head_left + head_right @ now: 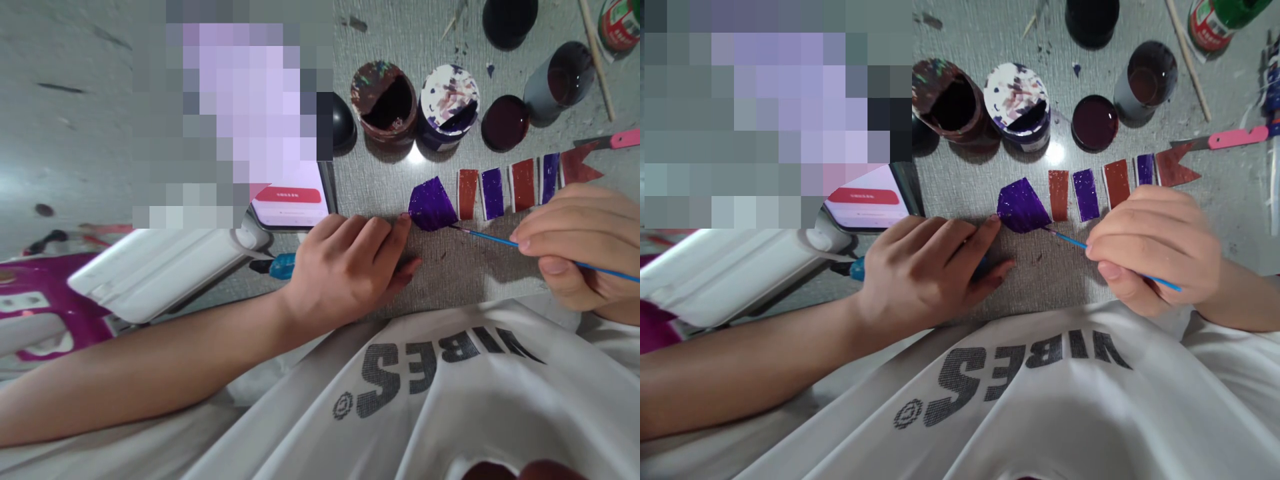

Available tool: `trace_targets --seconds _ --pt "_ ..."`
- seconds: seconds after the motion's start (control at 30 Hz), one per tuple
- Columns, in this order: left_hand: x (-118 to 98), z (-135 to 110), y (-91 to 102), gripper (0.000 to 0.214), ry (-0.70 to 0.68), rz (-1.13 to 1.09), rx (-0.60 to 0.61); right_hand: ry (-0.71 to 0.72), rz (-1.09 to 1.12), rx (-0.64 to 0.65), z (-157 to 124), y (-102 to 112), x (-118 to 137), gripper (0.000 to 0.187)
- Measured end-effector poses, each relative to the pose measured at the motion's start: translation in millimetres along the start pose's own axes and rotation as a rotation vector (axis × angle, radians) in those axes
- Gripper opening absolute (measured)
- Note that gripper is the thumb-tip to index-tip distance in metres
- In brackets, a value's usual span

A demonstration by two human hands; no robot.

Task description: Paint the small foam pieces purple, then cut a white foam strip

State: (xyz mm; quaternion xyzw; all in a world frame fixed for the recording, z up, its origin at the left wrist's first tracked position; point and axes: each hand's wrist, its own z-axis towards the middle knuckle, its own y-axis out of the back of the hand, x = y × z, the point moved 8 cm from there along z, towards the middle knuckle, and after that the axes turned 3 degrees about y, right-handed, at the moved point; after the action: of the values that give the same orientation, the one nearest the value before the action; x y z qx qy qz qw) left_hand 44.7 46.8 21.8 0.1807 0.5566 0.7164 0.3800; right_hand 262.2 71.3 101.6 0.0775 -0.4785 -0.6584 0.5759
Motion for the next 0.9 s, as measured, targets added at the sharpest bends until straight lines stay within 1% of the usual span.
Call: trace_targets --seconds 0.03,0.1,0.17,0.23,0.33,0.4,0.5,0.57,0.6,0.67,0.73,0.83,0.9 --pt "0 0 -0.2 0.044 0.003 0.001 -0.003 -0.06 -0.02 0.012 2 -2 -1 0.006" --pt "0 -1 -0.8 0.044 0.009 -0.002 -0.006 -0.171 -0.045 0.01 7 -8 -3 0.015" --pt "1 -2 -2.4 0.044 0.024 -0.024 0.006 -0.21 -0.044 -0.007 14 -14 -2 0.024" --pt "3 -3 -4.1 0.043 0.038 -0.045 0.023 -0.214 -0.041 -0.011 18 -20 0 0.028" --pt "2 -3 -4.4 0.043 0.029 -0.025 0.027 -0.199 -0.048 -0.011 16 -22 -1 0.025" --pt "1 -2 -3.5 0.042 0.016 -0.01 0.017 -0.156 -0.046 -0.023 10 -17 -3 0.018" --pt "1 -1 -1.8 0.043 0.009 -0.014 -0.004 0.011 0.004 -0.072 1 -8 0 0.008" --pt "1 -1 -2.1 0.044 0.015 -0.026 0.001 0.099 0.033 -0.107 -2 -4 1 0.008" --pt "2 -2 -2.4 0.044 0.02 -0.037 0.008 0.117 0.038 -0.121 -2 -3 1 0.009" --pt "2 -2 -3.1 0.045 0.027 -0.048 0.022 0.102 0.037 -0.111 -2 -5 -1 0.01" --pt "2 -2 -2.9 0.044 0.02 -0.031 0.028 0.08 0.044 -0.058 -2 -9 -1 0.01" --pt "0 0 -0.7 0.043 -0.005 0.007 0.013 0.052 0.052 0.004 -3 -14 0 0.01" --pt "0 1 0.9 0.044 -0.017 0.011 0.0 0.054 0.062 0.013 -3 -14 2 0.008"
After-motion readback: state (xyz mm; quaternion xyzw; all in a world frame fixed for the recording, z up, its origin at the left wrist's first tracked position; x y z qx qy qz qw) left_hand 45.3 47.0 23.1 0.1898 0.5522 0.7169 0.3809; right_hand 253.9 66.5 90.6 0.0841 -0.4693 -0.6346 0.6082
